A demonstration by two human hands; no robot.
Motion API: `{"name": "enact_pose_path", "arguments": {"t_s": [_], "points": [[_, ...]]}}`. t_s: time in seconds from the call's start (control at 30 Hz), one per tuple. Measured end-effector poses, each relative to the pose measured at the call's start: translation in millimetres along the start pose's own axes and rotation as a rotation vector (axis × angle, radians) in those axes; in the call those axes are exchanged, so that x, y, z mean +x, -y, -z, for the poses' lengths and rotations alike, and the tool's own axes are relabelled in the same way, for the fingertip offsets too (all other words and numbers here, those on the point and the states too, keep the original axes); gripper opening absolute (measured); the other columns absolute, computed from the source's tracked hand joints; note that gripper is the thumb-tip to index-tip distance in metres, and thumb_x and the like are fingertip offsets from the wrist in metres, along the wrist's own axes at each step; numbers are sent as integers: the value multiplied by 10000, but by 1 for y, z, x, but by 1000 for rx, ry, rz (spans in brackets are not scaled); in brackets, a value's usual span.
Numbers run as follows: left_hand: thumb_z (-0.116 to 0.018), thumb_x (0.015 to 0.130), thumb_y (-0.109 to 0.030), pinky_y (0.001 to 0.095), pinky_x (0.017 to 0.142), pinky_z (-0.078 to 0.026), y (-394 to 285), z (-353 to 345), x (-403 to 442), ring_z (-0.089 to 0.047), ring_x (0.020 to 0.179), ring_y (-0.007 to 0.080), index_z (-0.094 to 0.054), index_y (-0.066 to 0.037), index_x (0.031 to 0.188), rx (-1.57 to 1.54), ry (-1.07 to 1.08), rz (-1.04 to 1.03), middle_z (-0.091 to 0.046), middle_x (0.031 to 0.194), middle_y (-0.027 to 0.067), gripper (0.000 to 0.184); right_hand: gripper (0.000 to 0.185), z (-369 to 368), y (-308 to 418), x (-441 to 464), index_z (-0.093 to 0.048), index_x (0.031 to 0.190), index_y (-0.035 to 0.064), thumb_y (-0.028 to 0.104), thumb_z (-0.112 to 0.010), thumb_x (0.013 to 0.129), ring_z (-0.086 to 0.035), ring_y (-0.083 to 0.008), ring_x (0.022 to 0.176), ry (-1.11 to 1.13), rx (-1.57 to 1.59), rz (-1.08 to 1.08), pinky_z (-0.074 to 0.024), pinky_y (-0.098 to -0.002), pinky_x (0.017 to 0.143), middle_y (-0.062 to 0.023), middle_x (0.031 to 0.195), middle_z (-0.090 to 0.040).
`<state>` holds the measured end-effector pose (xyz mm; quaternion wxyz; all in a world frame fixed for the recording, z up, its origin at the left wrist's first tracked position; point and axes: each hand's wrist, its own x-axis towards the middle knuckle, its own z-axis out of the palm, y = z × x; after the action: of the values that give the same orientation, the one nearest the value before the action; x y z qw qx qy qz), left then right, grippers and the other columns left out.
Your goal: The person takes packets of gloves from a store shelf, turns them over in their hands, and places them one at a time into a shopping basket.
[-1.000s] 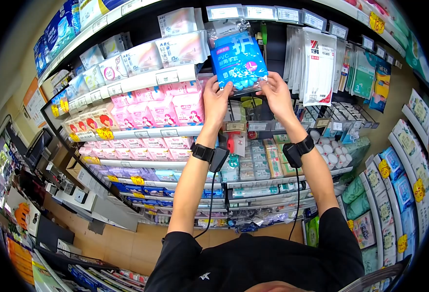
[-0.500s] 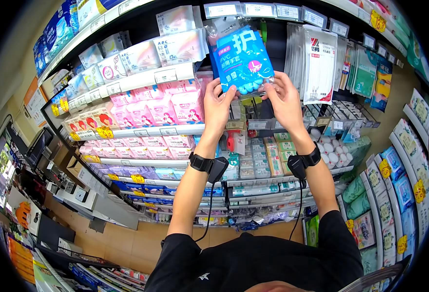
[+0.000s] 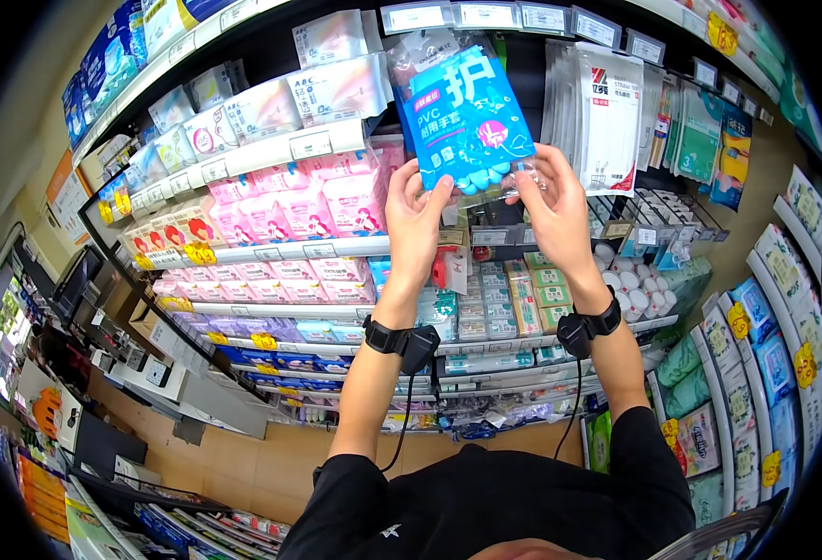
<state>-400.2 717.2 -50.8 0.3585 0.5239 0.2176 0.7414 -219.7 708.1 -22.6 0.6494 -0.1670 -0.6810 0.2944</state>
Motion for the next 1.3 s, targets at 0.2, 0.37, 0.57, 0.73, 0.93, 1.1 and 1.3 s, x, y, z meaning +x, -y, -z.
{"name": "enact_pose_path", "arguments": {"t_s": [0.2,0.37,0.57,0.73,0.93,1.1,1.3], "points": [[-666,945,-66,300,840,-540,0,-5,-6,-663,1001,181,-380,38,1320,-29,4,-20,-642,1160,133,484,305,3,8,-6,-488,1273,-62,38,-551,992,-629,-139,976,-5,18,0,-569,-281,765,-140,1161,-624],[-665,939,-56,275,859,-524,-9,-10,-16,-634,1005,135,-392,27,1327,-49,-4,-78,-631,1174,117,481,301,7,13,-9,-483,1276,-52,32,-545,994,-623,-130,977,11,37,-9,-556,-279,768,-126,1165,-621],[-665,933,-37,295,915,-502,-11,-11,-25,-608,1063,151,-378,19,1332,-57,12,-92,-593,1238,136,495,293,12,13,-21,-481,1273,-39,35,-543,996,-610,-133,1023,25,54,-34,-566,-282,779,-138,1202,-608],[-678,904,-4,323,988,-469,-3,-6,-36,-564,1178,186,-342,24,1388,-80,72,-108,-537,1325,153,589,308,20,10,-42,-462,1287,-33,31,-543,996,-599,-135,1043,30,66,-86,-560,-282,789,-135,1211,-602],[-642,932,-12,324,1015,-456,9,0,-74,-528,1236,200,-363,25,1398,-51,103,-9,-500,1373,164,544,379,36,-2,-97,-421,1326,-28,-30,-546,968,-577,-160,1137,-2,37,-174,-486,-304,937,-138,1250,-590],[-603,977,-62,288,950,-468,29,-1,-133,-586,1112,155,-466,26,1309,50,-25,145,-626,1223,133,370,468,63,-7,-160,-395,1359,-11,-37,-588,933,-575,-174,1151,34,72,-281,-449,-317,989,-140,1257,-590],[-606,967,-3,273,893,-506,56,-4,-199,-618,1080,151,-464,42,1290,5,-10,352,-628,1208,144,356,653,95,5,-218,-322,1439,24,-51,-649,879,-565,-175,1145,84,57,-503,-457,-330,939,-126,1276,-557]]}}
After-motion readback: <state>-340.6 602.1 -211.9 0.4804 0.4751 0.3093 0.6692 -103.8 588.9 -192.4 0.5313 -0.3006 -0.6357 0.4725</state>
